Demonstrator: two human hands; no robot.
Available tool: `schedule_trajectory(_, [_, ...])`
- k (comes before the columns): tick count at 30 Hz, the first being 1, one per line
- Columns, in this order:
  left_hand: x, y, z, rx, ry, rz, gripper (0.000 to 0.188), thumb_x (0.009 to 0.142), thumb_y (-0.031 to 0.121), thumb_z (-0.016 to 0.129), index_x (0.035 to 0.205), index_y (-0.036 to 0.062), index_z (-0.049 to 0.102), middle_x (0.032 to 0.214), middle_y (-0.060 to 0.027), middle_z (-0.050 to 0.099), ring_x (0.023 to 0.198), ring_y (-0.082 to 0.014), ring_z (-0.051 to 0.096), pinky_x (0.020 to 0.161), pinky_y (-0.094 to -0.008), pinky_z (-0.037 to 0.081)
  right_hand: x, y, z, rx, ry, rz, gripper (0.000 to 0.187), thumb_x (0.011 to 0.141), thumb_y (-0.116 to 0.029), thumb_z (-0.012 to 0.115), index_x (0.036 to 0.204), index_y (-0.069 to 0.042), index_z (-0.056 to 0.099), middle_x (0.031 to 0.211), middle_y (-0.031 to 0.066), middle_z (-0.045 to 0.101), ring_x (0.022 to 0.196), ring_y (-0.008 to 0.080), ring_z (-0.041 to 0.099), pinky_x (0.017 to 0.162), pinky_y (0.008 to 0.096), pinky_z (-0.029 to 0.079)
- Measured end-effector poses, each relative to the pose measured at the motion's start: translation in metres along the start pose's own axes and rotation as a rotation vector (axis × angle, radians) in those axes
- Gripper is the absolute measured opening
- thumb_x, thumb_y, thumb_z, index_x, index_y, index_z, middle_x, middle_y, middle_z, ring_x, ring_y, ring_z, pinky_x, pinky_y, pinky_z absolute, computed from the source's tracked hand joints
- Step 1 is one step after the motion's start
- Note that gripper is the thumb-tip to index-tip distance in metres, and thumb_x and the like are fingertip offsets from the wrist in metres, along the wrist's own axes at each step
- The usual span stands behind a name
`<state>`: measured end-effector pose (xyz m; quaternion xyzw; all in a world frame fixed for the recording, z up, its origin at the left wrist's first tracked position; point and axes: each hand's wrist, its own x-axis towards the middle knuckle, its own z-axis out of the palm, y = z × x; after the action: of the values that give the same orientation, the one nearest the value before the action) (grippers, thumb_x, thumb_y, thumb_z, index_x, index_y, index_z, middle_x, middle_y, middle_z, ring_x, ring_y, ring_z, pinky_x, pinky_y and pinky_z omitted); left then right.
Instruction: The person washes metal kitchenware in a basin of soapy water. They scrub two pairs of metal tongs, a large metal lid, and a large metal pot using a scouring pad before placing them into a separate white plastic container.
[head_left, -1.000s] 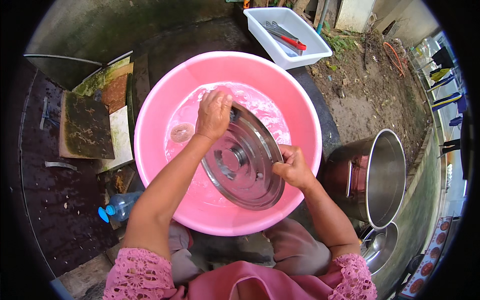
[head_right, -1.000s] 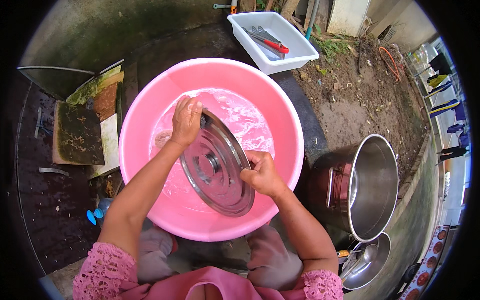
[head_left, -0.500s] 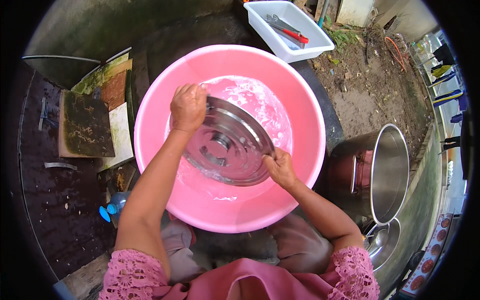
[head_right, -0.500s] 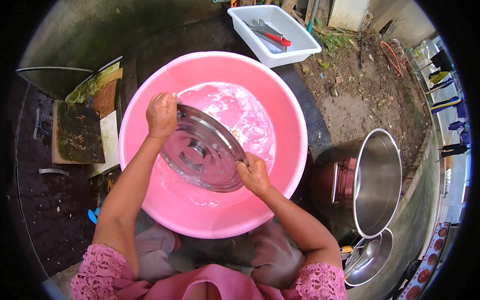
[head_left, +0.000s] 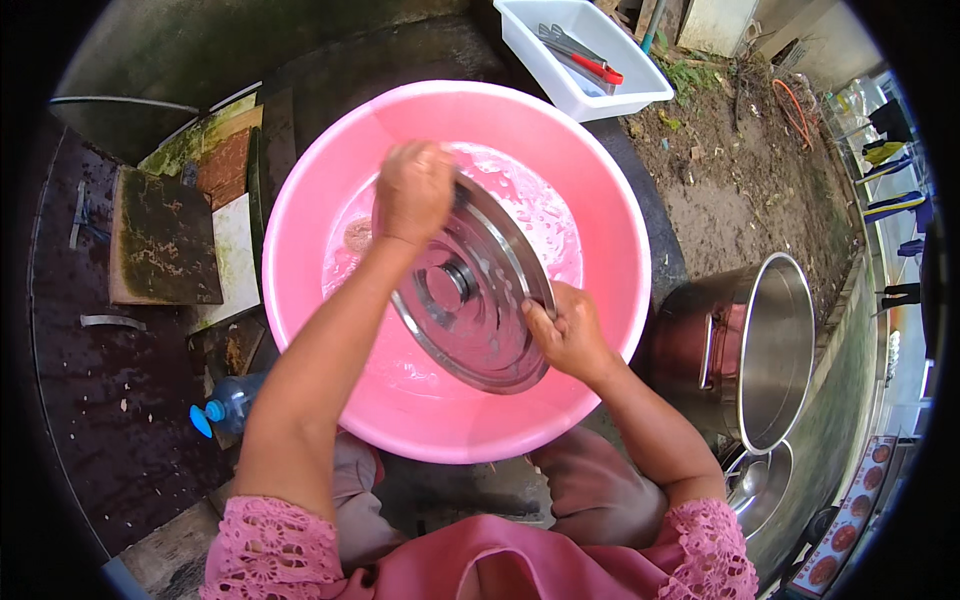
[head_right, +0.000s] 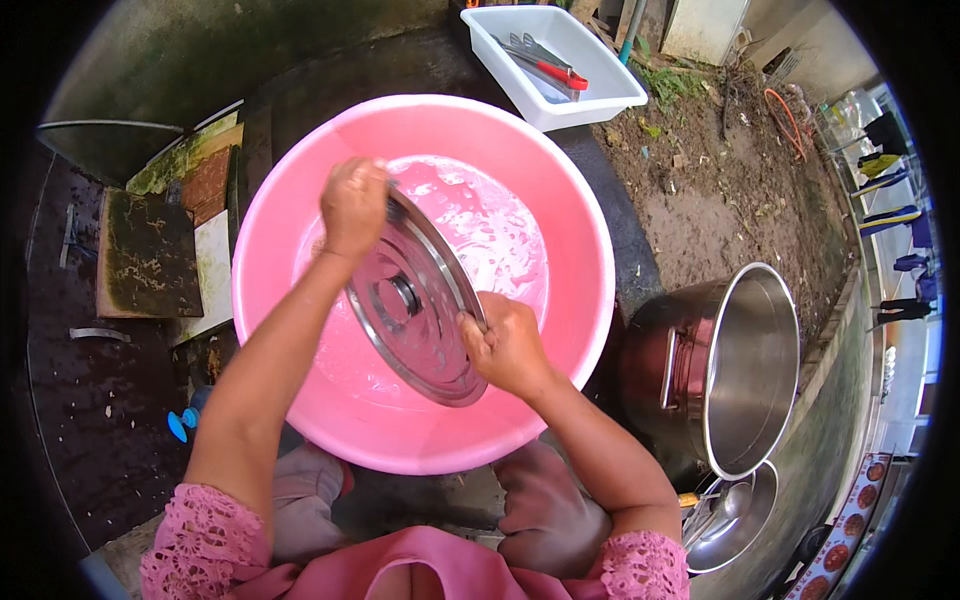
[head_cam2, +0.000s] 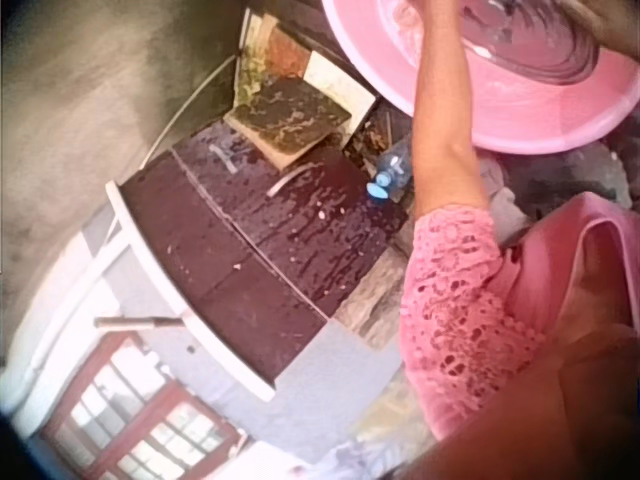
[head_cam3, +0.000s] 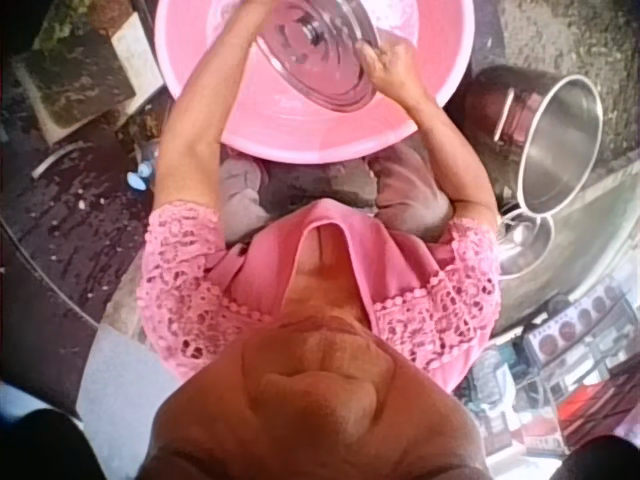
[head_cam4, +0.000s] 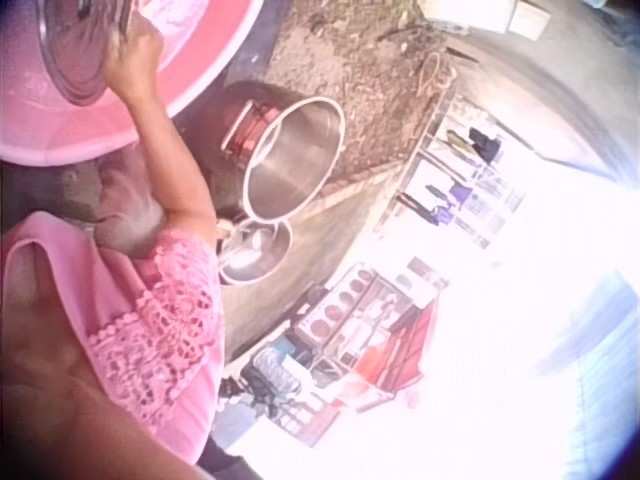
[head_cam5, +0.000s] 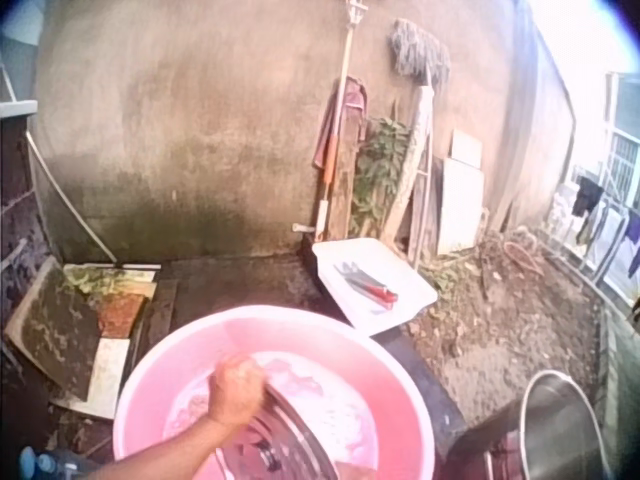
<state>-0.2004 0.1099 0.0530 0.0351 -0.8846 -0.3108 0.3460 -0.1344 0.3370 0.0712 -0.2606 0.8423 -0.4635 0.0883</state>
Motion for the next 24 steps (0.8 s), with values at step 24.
schedule_trajectory(24, [-0.027,0.045,0.047,-0.171,0.048,0.106,0.024,0.081,0.005,0.052,0.102,0.0013,0.062,0.111,-0.0157,0.056,0.107,-0.0352,0.049,0.095,-0.0447,0.040,-0.007,0.034,0.004,0.443,0.267,0.226,0.033,0.097,-0.030,0.050,0.088,-0.001,0.064,0.078,-0.0023,0.059,0.073,0.0052,0.050,0.065,0.0226,0.042])
